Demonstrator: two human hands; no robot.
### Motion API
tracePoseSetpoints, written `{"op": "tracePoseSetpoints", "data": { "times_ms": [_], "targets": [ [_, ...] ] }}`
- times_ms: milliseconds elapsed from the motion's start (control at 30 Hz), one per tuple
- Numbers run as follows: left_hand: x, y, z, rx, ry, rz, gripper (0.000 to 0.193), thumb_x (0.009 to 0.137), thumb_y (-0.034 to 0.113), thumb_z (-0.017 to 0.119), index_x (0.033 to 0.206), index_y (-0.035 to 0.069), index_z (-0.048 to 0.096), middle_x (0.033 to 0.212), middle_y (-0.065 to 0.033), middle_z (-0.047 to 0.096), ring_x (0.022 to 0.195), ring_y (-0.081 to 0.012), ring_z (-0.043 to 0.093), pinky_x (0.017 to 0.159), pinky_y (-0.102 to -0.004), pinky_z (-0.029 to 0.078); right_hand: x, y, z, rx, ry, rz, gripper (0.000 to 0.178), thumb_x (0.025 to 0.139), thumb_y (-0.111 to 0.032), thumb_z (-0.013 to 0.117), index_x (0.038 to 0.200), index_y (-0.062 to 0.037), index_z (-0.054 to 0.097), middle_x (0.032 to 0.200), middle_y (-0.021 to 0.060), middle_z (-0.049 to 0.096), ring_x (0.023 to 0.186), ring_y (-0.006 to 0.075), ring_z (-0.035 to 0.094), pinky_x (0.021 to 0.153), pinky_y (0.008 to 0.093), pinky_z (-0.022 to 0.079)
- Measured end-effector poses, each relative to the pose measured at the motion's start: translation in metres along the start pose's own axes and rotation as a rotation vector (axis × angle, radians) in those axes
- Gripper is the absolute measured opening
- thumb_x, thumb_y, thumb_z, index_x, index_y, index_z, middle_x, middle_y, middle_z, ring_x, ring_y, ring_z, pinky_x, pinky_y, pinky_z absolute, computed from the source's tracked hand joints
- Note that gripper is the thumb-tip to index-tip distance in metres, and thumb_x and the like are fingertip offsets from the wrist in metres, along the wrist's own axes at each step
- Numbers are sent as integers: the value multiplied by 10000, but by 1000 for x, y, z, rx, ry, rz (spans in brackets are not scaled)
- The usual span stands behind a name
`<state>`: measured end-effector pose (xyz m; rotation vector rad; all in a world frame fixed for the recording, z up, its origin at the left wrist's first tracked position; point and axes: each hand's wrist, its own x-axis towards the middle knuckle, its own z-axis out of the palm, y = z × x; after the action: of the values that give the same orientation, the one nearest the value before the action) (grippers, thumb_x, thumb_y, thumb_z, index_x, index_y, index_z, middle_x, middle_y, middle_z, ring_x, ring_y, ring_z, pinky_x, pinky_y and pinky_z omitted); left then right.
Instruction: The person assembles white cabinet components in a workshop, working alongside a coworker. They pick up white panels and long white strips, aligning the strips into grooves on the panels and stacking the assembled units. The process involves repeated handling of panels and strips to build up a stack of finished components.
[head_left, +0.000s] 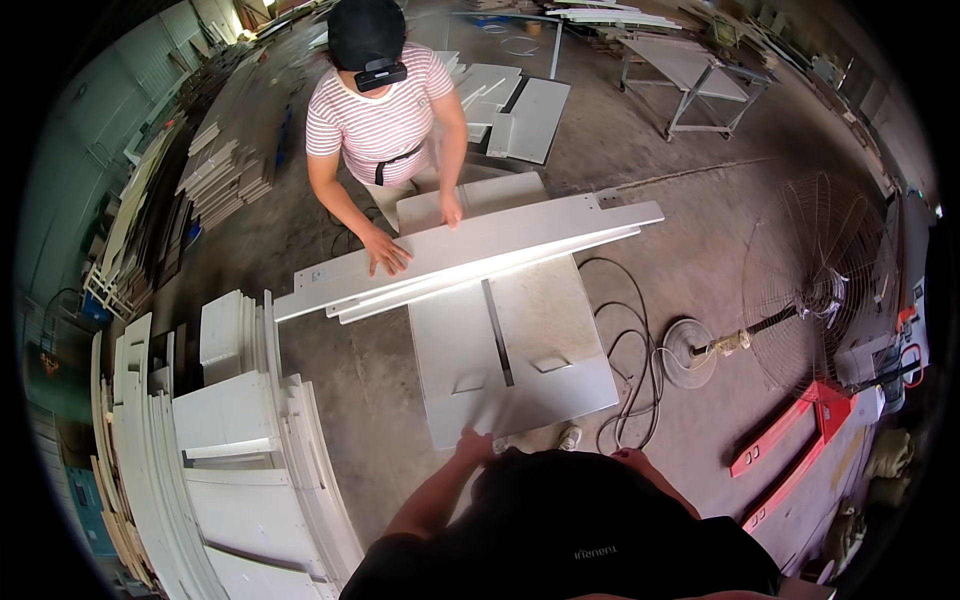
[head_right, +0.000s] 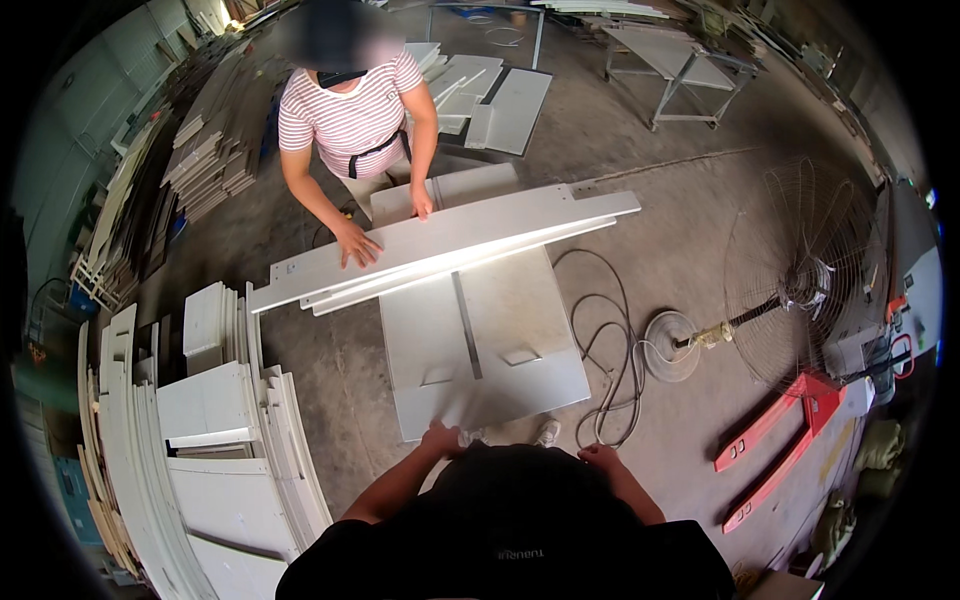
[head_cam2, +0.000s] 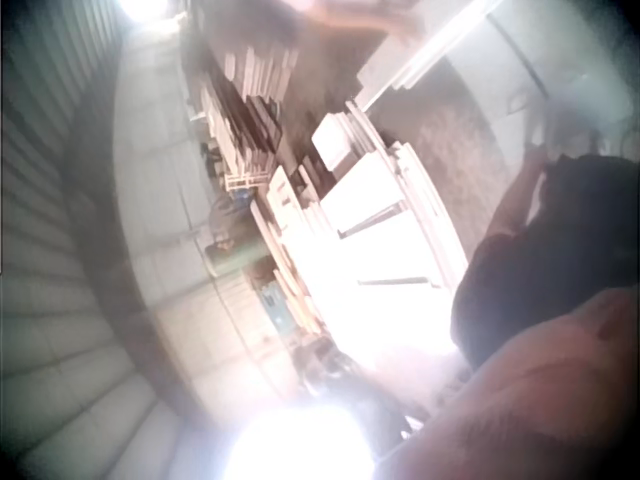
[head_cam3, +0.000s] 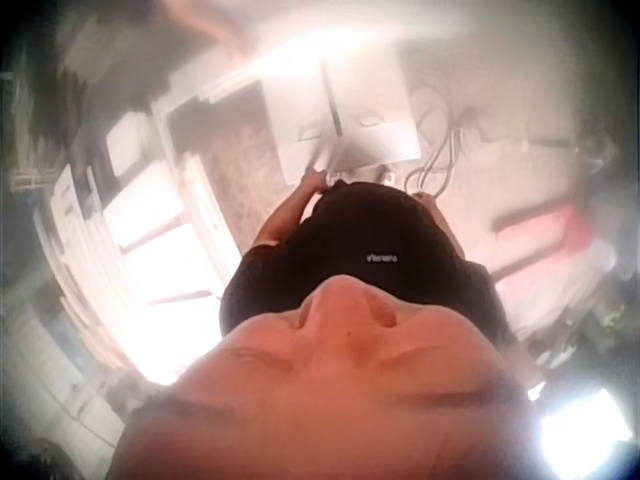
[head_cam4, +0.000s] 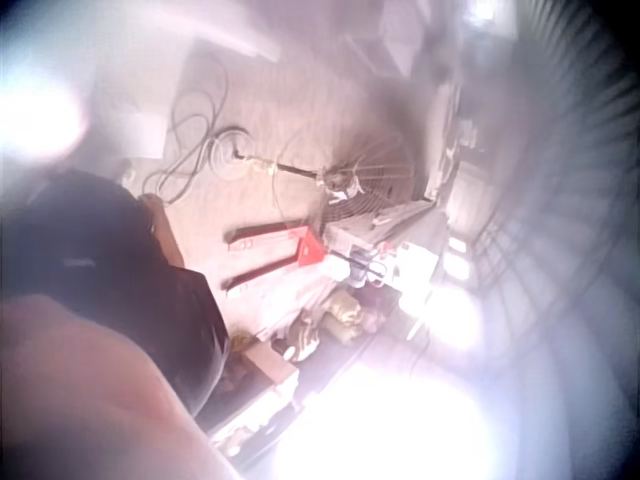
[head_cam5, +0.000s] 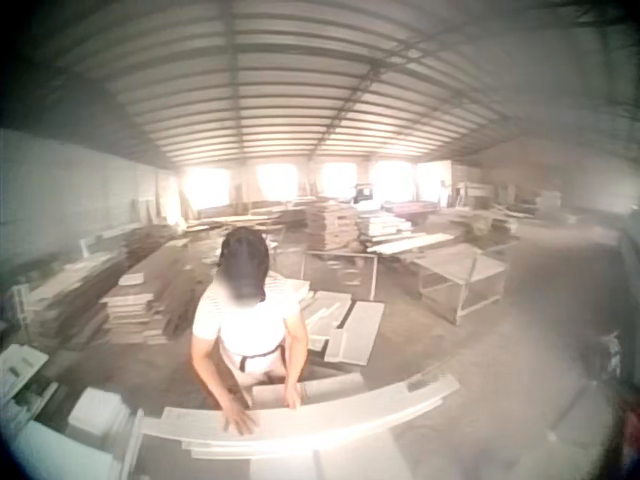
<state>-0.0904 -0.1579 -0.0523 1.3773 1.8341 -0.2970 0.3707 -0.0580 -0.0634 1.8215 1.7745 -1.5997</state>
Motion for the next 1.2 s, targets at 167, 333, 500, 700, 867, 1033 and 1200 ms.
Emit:
{"op": "tracePoseSetpoints", "data": {
  "times_ms": [167,333,500,700,867,1033,1200],
  "targets": [
    [6,-11,11,10,46,13,658,726,546,692,1202,100,602,1249,-337,483,1230,-471,451,956,-491,477,-1,-9,0,5,-7,-29,454,813,-457,716,1049,-70,721,898,64,736,822,163,694,769,312,541],
    [0,-12,10,-8,21,24,623,731,517,701,1189,105,609,1279,-311,477,1265,-449,421,961,-484,476,3,-2,6,-16,-4,-33,460,818,-454,713,1065,-66,717,940,93,738,856,183,703,793,324,545],
    [-9,-13,7,-35,41,23,602,753,512,674,1207,121,607,1365,-295,406,1278,-426,426,985,-464,463,9,8,14,-34,31,-64,483,797,-470,719,1057,-63,722,952,112,736,872,217,708,810,341,546],
    [-18,-25,1,-42,71,54,617,778,532,665,1238,128,589,1383,-247,407,1244,-394,491,980,-453,466,15,12,22,-36,24,-44,466,797,-493,693,1006,-78,742,907,96,740,858,208,708,794,339,544],
    [-12,-38,-5,-96,-7,32,599,809,540,644,1254,143,581,1366,-193,445,1167,-388,559,956,-466,476,-2,-24,30,2,-12,-28,446,803,-469,696,1016,-80,738,893,79,741,830,181,702,771,324,544],
    [-25,-33,-12,-64,15,87,543,818,510,639,1224,152,590,1309,-190,489,1130,-386,581,925,-478,490,-8,-19,43,-17,-29,-35,424,813,-443,700,1021,-75,734,877,64,740,811,165,693,757,312,539],
    [-20,-34,-4,-83,86,119,502,808,482,635,1189,158,602,1248,-213,506,1075,-388,601,901,-487,502,-14,-10,49,9,-42,-11,424,824,-438,702,1025,-65,715,880,55,735,818,152,685,756,309,536]
  ]
}}
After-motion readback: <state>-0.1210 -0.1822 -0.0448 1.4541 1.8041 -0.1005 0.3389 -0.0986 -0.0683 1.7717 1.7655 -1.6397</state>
